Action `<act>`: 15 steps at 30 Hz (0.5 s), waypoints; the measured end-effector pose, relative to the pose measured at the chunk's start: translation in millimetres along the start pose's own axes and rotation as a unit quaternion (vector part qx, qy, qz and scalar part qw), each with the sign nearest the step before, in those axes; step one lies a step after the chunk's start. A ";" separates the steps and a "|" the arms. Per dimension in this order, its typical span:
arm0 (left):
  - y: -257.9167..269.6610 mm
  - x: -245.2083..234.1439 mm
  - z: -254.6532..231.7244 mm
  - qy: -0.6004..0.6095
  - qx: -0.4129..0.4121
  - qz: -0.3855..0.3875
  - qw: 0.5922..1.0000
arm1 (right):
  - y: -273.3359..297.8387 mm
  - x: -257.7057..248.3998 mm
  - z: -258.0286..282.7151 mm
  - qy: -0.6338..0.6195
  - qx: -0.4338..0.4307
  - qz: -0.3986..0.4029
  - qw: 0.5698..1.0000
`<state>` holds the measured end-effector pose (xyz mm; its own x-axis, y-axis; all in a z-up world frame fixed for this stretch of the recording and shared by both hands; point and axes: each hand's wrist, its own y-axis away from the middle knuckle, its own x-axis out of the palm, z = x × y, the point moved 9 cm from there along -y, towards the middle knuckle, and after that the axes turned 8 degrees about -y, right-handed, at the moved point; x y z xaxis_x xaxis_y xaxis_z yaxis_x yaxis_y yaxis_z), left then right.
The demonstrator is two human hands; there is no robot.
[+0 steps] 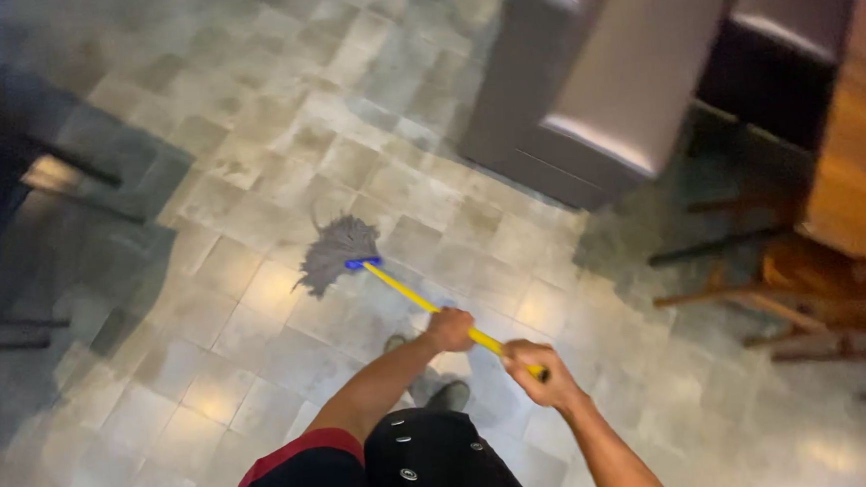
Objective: Mopping the floor in a cafe or restaurant area.
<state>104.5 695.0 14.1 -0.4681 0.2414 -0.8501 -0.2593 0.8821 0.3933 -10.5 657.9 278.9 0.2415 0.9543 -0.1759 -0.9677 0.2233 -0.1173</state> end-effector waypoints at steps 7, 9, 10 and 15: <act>25.9 3.6 -240.4 0.055 0.279 -0.013 0.959 | 135.0 -77.8 94.5 0.015 -0.053 -0.094 0.994; 31.8 8.5 -285.1 0.131 0.311 0.050 0.940 | 162.1 -88.3 103.1 0.023 -0.066 -0.129 0.989; 25.8 24.6 -297.2 0.128 0.320 0.058 0.937 | 170.4 -90.8 101.8 0.025 -0.062 -0.142 0.988; 29.7 45.6 -337.5 0.221 0.511 0.031 0.830 | 181.4 -83.1 82.5 0.029 -0.110 -0.203 0.972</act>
<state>-209.6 595.7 105.3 -0.7767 0.3253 -0.5394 0.5223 0.8112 -0.2629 -212.0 635.5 352.9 0.6111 0.7814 -0.1261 -0.7537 0.5259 -0.3941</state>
